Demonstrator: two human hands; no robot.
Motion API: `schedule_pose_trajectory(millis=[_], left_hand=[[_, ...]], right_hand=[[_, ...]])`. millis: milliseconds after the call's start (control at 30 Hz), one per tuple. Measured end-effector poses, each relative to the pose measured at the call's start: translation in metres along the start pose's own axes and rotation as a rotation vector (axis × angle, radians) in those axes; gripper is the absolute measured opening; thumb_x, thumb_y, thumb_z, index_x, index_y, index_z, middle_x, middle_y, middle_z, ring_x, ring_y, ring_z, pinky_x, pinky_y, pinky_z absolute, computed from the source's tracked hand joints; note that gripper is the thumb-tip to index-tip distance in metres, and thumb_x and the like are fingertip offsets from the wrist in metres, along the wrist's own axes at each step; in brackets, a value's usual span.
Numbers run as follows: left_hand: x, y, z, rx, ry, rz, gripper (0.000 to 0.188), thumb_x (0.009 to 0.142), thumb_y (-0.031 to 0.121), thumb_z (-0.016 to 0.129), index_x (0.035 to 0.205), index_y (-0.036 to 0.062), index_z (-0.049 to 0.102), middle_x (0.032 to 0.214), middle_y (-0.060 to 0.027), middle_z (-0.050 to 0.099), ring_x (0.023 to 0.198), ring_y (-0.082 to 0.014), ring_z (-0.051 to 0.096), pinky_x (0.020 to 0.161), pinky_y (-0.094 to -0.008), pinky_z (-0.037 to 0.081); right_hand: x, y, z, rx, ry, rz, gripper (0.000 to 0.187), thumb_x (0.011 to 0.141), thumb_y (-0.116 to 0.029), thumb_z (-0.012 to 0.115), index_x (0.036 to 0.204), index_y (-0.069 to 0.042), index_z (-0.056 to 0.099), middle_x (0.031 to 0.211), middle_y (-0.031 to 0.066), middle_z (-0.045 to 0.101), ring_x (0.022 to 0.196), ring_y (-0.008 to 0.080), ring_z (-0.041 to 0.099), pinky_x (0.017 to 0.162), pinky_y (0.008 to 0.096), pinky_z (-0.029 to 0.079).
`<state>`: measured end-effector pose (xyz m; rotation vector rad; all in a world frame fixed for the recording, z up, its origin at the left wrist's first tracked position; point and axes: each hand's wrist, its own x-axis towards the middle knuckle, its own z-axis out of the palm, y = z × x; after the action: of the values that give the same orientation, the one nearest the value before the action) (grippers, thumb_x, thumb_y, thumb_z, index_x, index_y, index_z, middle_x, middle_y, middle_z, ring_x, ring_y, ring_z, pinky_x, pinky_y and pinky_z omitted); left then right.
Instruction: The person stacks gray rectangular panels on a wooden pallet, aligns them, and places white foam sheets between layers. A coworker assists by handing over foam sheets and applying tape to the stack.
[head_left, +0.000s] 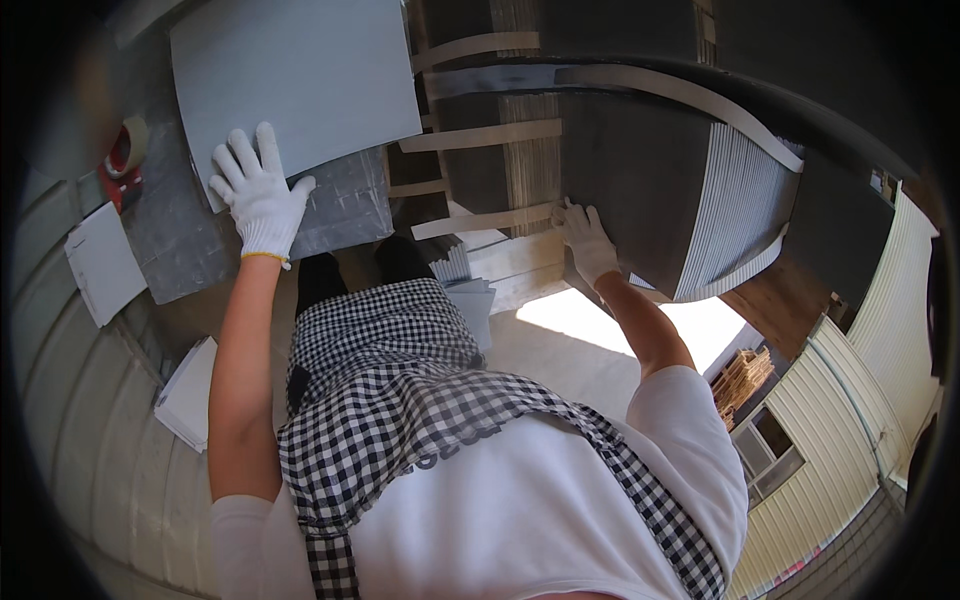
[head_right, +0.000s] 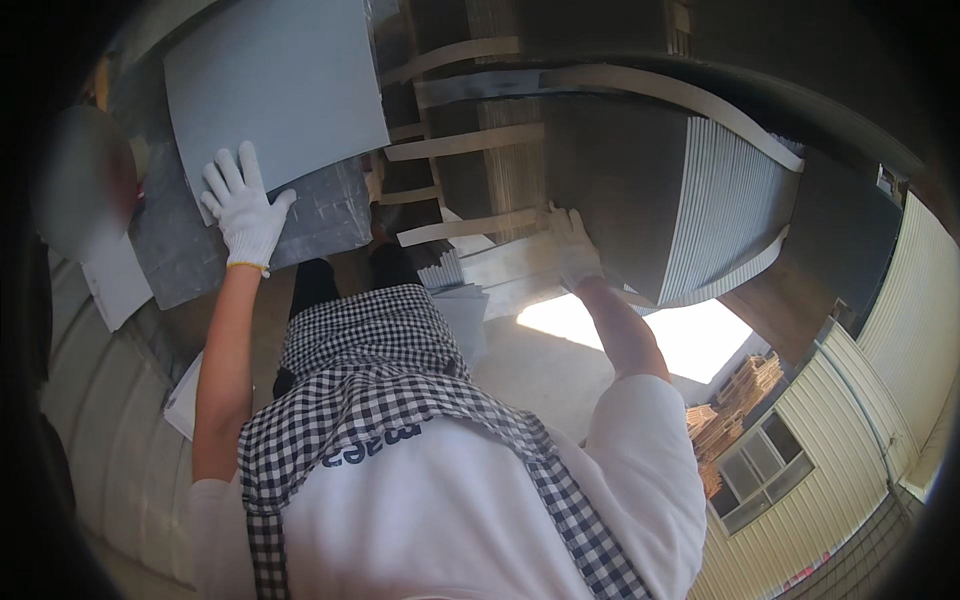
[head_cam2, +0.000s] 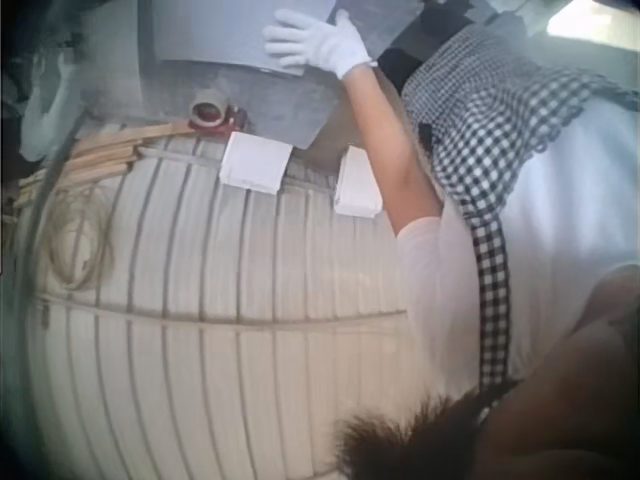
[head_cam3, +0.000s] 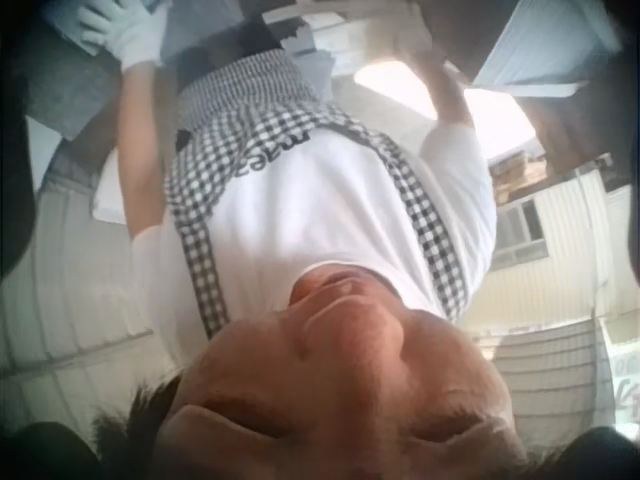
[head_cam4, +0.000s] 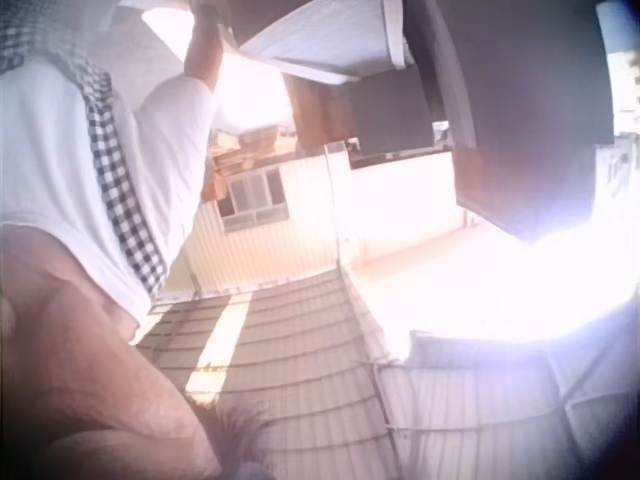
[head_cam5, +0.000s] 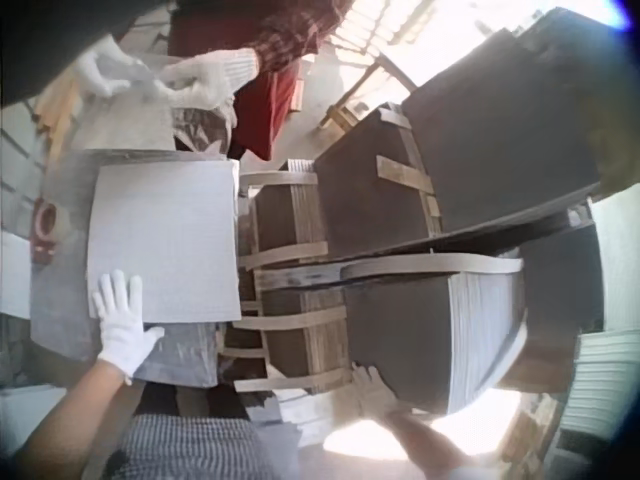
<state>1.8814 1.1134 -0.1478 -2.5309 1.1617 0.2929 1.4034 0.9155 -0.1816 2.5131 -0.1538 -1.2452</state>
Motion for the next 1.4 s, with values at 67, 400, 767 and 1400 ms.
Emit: schedule_pose_trajectory(millis=[67, 400, 767, 1400], left_hand=[[0.002, 0.0, 0.006, -0.009, 0.017, 0.016, 0.101, 0.074, 0.051, 0.078, 0.152, 0.0126, 0.028, 0.151, -0.0213, 0.028, 0.138, -0.0454, 0.025, 0.106, -0.0621, 0.027], [0.003, 0.003, 0.003, 0.041, 0.016, 0.011, 0.102, 0.074, 0.052, 0.077, 0.153, 0.0124, 0.028, 0.151, -0.0203, 0.03, 0.138, -0.0448, 0.026, 0.106, -0.0604, 0.028], [0.002, 0.003, -0.002, 0.017, -0.02, 0.004, 0.105, 0.074, 0.053, 0.077, 0.155, 0.012, 0.024, 0.154, -0.0218, 0.028, 0.14, -0.0451, 0.024, 0.108, -0.0613, 0.026], [-0.007, 0.001, -0.019, 0.093, -0.043, 0.08, 0.114, 0.075, 0.06, 0.075, 0.156, 0.0067, 0.016, 0.156, -0.0286, 0.02, 0.141, -0.0516, 0.023, 0.106, -0.0656, 0.031]], right_hand=[[-0.032, -0.001, -0.005, 0.059, -0.009, -0.038, 0.057, 0.089, -0.019, 0.055, 0.143, -0.006, 0.045, 0.151, 0.0069, 0.036, 0.13, 0.0235, 0.038, 0.112, 0.0407, 0.024], [0.031, 0.133, -0.106, 0.147, 0.391, 0.409, 0.052, 0.092, -0.014, 0.05, 0.143, -0.006, 0.043, 0.146, 0.0051, 0.044, 0.133, 0.0247, 0.04, 0.105, 0.0445, 0.03], [0.02, -0.003, -0.009, 0.101, 0.005, 0.033, 0.045, 0.094, -0.02, 0.051, 0.137, -0.008, 0.053, 0.149, 0.006, 0.044, 0.142, 0.024, 0.03, 0.116, 0.0428, 0.02], [-0.169, 0.161, -0.092, 0.497, 0.676, 1.33, 0.037, 0.085, -0.024, 0.064, 0.121, -0.016, 0.063, 0.105, 0.01, 0.069, 0.096, 0.0323, 0.065, 0.079, 0.044, 0.052]])
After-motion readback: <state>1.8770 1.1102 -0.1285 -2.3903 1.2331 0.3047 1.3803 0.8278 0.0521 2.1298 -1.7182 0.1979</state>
